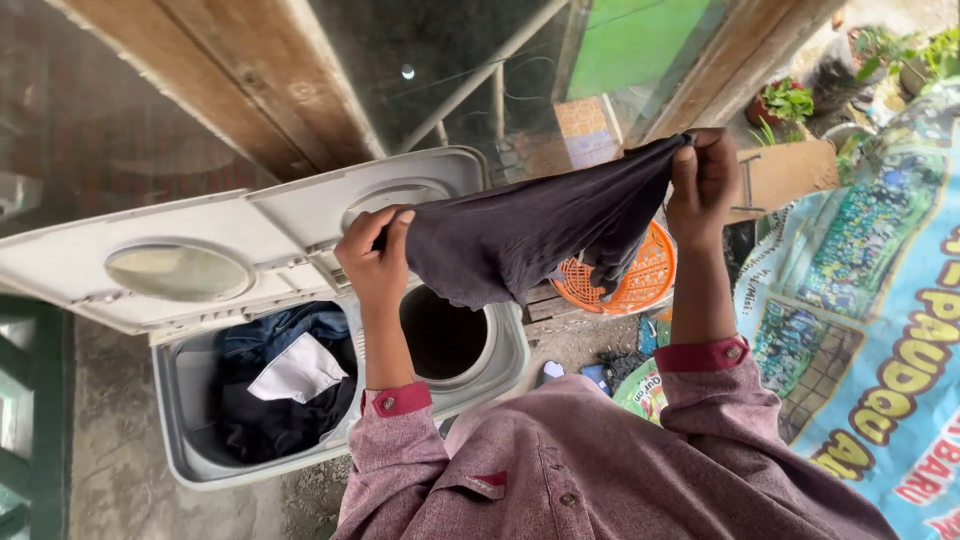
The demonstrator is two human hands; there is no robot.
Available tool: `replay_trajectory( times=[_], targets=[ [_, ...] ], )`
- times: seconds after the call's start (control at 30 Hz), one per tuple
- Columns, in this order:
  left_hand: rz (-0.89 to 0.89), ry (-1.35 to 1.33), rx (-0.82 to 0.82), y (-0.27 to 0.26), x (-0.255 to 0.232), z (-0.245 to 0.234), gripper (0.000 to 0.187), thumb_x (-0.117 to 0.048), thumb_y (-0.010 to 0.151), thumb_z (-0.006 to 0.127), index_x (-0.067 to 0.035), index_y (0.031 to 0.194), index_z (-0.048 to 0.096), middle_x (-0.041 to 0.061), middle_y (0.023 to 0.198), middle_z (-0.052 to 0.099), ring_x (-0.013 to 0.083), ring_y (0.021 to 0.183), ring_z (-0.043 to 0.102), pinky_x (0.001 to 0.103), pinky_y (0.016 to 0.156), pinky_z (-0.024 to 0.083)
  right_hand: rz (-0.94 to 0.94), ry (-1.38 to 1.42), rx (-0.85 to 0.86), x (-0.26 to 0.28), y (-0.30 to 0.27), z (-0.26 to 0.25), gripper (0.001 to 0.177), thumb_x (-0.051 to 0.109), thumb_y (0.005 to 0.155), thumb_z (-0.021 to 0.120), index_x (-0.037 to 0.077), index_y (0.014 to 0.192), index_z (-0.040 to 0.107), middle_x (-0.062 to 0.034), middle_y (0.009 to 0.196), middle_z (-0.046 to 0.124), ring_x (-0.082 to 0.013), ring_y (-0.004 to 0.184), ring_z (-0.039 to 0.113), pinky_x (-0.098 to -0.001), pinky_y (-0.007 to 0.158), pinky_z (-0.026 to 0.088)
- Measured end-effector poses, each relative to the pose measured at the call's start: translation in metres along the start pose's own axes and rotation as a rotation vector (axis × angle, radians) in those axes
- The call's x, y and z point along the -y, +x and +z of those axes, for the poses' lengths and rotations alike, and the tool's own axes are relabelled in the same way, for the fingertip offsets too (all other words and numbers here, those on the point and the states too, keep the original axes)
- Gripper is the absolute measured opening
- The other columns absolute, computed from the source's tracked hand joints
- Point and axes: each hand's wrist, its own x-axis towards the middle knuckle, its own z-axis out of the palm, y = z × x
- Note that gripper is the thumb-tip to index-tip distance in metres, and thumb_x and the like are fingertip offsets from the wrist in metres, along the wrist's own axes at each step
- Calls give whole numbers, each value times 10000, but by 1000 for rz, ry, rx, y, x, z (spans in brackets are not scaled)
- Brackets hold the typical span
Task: Loading clothes into a twin-tub washing machine and operating the control dials to start the wash.
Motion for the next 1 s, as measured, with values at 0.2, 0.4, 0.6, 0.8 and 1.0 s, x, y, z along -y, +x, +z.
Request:
replay_trajectory(
  times=[0.2,0.4,0.6,0.8,1.0],
  targets=[
    [-85,-40,-250,-8,33,-101,77,-84,1016,738,-78,974,803,38,598,543,72,540,439,278,537,413,103,197,128,29,-18,118,211,170,1139,519,-25,1059,530,-47,715,485,-98,594,474,-234,565,394],
    [-174,377,-163,-47,95,-185,98,-41,977,741,-136,951,741,7,914,547,194,779,571,374,727,484,184,311,282,58,-69,226,165,151,1101,559,-9,1061,552,-46,750,506,-91,589,518,-211,575,424],
    [-165,-32,435,-60,39,-183,737,-353,803,855,-15,1393,572,303,1296,633,549,1185,583,650,1026,439,146,298,503,108,-112,314,122,74,1059,573,-22,1080,645,-142,793,643,-252,657,634,-327,656,487],
    [-302,-94,398,-107,112,-140,289,-293,1029,672,-36,1138,749,102,589,630,180,445,562,319,474,468,237,360,581,138,-122,347,141,87,1090,547,4,1127,655,-148,831,678,-225,714,653,-364,662,518],
    [-378,-94,85,-86,92,-153,208,-178,1026,652,-5,1030,768,114,484,571,119,402,426,303,412,374,297,253,637,107,-151,327,449,322,1045,645,74,1393,508,-180,1307,593,-368,1194,585,-568,945,481]
  ],
)
